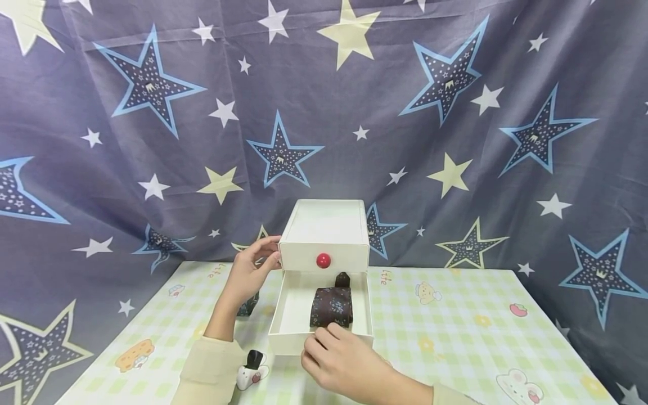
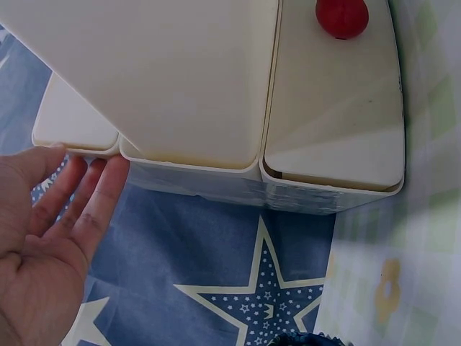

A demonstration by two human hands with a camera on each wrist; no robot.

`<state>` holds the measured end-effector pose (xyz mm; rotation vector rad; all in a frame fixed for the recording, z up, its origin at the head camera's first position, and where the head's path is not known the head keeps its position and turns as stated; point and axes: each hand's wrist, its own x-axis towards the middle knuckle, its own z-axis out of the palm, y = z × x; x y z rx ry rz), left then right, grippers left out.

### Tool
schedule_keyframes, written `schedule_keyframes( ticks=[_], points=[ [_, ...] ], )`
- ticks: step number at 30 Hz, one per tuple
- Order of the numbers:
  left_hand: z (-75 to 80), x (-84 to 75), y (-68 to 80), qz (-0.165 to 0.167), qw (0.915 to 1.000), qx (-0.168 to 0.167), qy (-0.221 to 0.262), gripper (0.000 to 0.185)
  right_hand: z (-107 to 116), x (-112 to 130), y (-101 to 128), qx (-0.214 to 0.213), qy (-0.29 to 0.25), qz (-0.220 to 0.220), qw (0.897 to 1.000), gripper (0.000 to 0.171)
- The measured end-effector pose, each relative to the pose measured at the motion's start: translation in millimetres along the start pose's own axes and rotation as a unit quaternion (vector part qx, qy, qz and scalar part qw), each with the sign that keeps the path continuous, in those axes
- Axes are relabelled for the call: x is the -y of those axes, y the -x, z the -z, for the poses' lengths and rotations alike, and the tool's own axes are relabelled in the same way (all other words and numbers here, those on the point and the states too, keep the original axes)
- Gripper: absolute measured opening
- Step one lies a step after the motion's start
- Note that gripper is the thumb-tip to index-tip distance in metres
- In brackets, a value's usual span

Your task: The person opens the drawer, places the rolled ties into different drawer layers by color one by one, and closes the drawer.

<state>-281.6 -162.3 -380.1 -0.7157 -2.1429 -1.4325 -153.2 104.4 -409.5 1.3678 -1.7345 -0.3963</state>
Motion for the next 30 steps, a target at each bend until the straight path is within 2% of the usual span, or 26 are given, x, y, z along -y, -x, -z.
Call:
schedule_keyframes(
  ticks=[8, 15, 30],
  points=[
    [-1.1, 0.1, 0.8, 0.004, 1.0000, -0.004, -0.002, 0.038, -2, -2, -3, -0.010, 0.005, 0.001, 1.000, 0.038],
    [-1.9, 0.5, 1.7, 0.002, 1.0000, -0.005, 0.006, 0.039, -1, -8, -8, -0.030, 0.002, 0.001, 1.000, 0.045],
    [0.0, -1.6, 0.6, 0.002, 1.0000, 0.000, -0.004, 0.036, -1, -12, -9, -0.033, 0.004, -0.001, 0.999, 0.044]
  ],
)
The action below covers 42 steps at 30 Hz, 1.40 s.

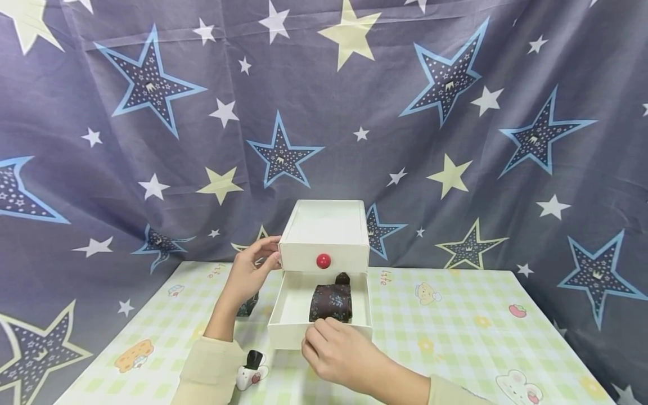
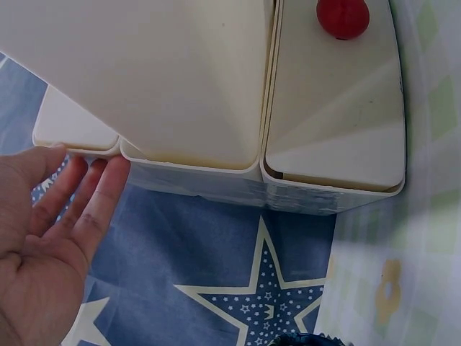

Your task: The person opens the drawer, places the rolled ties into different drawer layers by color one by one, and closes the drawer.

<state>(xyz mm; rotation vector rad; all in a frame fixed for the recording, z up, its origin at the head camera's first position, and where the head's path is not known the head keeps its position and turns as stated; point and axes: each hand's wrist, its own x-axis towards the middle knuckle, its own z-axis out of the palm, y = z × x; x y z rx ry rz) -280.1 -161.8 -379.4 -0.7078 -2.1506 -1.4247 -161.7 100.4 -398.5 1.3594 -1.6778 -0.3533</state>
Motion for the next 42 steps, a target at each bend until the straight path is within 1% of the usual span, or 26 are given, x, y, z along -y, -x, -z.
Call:
schedule_keyframes(
  ticks=[6, 7, 13, 14, 16, 22, 28, 31, 35, 38, 42],
  points=[
    [-0.2, -1.3, 0.6, 0.002, 0.9999, 0.000, 0.011, 0.036, -4, -2, 2, -0.003, -0.004, -0.005, 1.000, 0.042],
    [-0.2, -5.0, 0.9, 0.004, 0.9999, 0.000, 0.010, 0.037, -4, -2, 2, 0.000, -0.005, -0.006, 1.000, 0.043],
    [0.1, -3.9, 0.1, 0.004, 1.0000, 0.001, 0.001, 0.037, -8, -6, 3, 0.019, 0.000, -0.009, 1.000, 0.044],
    [0.2, -0.3, -0.4, 0.001, 1.0000, 0.002, 0.002, 0.037, -8, -7, 3, 0.020, -0.001, -0.011, 1.000, 0.043],
    [0.3, -0.3, -0.7, 0.002, 1.0000, 0.001, 0.001, 0.037, -9, -9, 2, 0.023, -0.002, -0.015, 1.000, 0.042],
    [0.0, -0.3, -0.8, 0.003, 1.0000, 0.000, 0.007, 0.037, -12, -11, 2, 0.019, 0.004, -0.017, 1.000, 0.045],
    [-0.4, -0.9, -0.2, 0.006, 0.9999, 0.000, 0.012, 0.037, -15, -12, 2, 0.027, -0.002, -0.023, 0.999, 0.047],
    [-0.7, -0.4, -0.1, 0.003, 0.9999, -0.001, 0.010, 0.037, -16, -14, 2, 0.018, -0.001, -0.022, 1.000, 0.049],
    [-0.9, -0.2, -0.6, -0.002, 1.0000, -0.003, 0.002, 0.039, -19, -15, 2, 0.016, -0.005, -0.026, 1.000, 0.051],
    [-1.0, -3.6, -0.5, 0.000, 1.0000, -0.003, -0.004, 0.039, -21, -16, 2, 0.026, -0.013, -0.031, 0.999, 0.051],
    [-0.2, -18.0, 1.7, 0.000, 1.0000, -0.002, -0.006, 0.038, -23, -17, 2, 0.036, -0.019, -0.035, 0.999, 0.051]
  ],
)
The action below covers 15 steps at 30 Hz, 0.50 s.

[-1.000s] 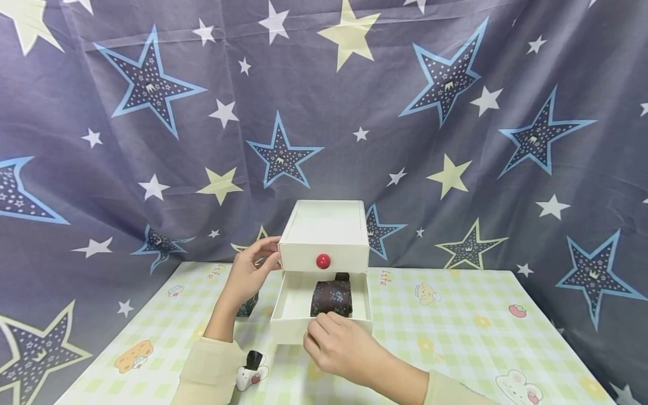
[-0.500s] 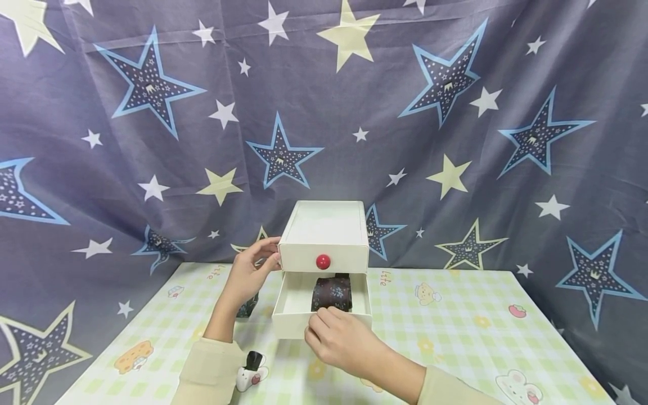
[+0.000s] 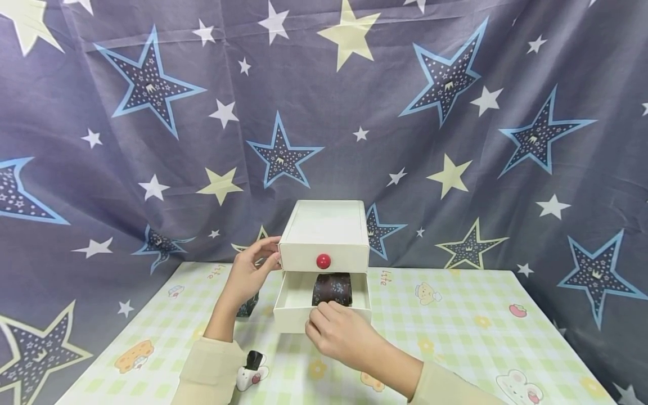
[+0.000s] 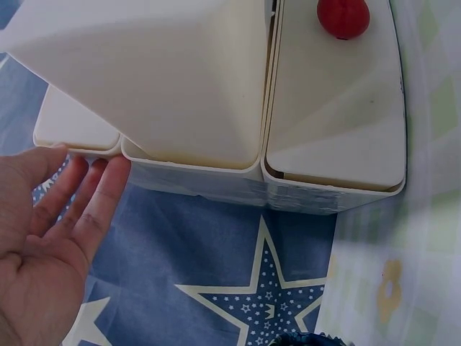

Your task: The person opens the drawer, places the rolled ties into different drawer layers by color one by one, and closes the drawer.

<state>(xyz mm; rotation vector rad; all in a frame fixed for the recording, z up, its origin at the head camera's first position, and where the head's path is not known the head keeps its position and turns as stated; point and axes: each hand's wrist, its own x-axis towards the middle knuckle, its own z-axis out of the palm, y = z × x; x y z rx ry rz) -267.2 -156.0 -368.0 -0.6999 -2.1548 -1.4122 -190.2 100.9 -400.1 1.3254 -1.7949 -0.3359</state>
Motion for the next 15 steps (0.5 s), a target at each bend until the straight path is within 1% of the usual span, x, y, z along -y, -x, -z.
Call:
schedule_keyframes(
  ticks=[3, 5, 15],
  points=[
    [1.5, -11.9, 2.5, -0.005, 1.0000, 0.001, 0.009, 0.037, -2, -1, 0, 0.000, 0.002, 0.001, 1.000, 0.052],
    [2.1, -15.5, 3.5, -0.006, 0.9999, 0.001, 0.013, 0.037, -3, -2, -1, 0.000, 0.005, 0.003, 1.000, 0.053],
    [2.0, -13.2, 2.8, -0.001, 1.0000, 0.002, 0.007, 0.037, -6, -5, -1, 0.012, 0.000, -0.003, 1.000, 0.056]
  ],
)
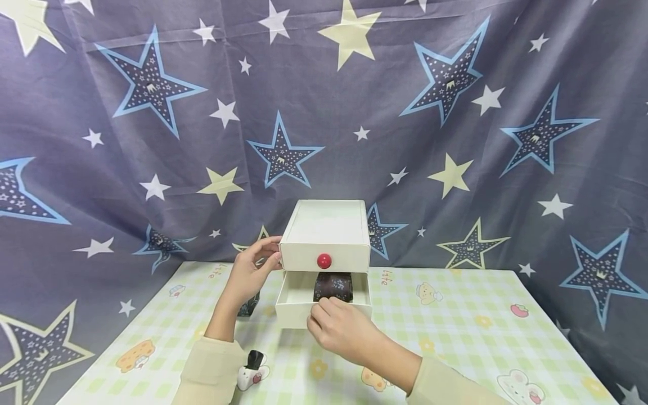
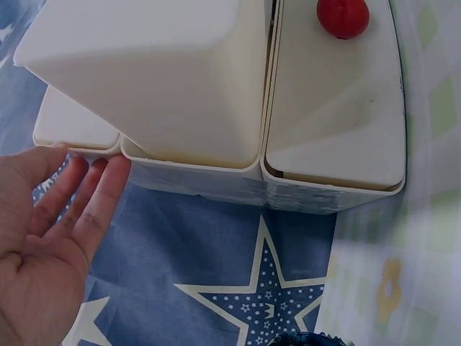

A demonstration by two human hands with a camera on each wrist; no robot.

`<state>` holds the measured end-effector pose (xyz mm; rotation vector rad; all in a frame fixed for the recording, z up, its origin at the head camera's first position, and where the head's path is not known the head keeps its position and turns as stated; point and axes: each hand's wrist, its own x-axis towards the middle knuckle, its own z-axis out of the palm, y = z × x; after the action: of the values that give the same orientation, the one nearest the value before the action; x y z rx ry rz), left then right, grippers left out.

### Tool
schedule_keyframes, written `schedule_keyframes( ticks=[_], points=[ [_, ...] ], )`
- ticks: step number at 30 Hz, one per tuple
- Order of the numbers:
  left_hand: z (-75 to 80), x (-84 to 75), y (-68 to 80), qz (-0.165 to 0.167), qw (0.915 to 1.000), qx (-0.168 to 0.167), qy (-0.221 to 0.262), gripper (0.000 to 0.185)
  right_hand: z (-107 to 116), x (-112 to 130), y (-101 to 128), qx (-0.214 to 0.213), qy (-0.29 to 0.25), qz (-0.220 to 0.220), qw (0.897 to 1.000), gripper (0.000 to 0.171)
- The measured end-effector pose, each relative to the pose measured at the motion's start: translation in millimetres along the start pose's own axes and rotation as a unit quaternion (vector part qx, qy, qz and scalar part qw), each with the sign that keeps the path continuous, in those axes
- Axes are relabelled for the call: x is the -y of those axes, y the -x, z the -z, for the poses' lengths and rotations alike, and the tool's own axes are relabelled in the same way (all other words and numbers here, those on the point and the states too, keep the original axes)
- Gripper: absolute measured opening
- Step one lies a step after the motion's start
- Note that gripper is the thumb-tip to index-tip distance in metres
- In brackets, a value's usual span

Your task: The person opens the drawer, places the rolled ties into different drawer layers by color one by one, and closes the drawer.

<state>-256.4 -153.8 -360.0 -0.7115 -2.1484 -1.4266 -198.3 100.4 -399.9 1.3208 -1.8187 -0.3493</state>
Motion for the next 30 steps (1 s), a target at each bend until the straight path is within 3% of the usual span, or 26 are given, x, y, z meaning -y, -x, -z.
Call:
schedule_keyframes(
  ticks=[17, 23, 30],
  points=[
    [-0.9, -1.8, -0.5, 0.000, 1.0000, -0.002, -0.003, 0.037, -7, -6, -1, 0.004, 0.014, 0.000, 1.000, 0.045],
    [-1.1, -0.8, -0.7, 0.003, 1.0000, -0.004, -0.008, 0.037, -8, -9, -2, 0.013, 0.017, -0.001, 1.000, 0.024],
    [-0.9, -2.3, -0.5, -0.002, 1.0000, -0.005, -0.004, 0.037, -13, -12, -3, 0.010, 0.021, -0.003, 1.000, 0.033]
  ],
)
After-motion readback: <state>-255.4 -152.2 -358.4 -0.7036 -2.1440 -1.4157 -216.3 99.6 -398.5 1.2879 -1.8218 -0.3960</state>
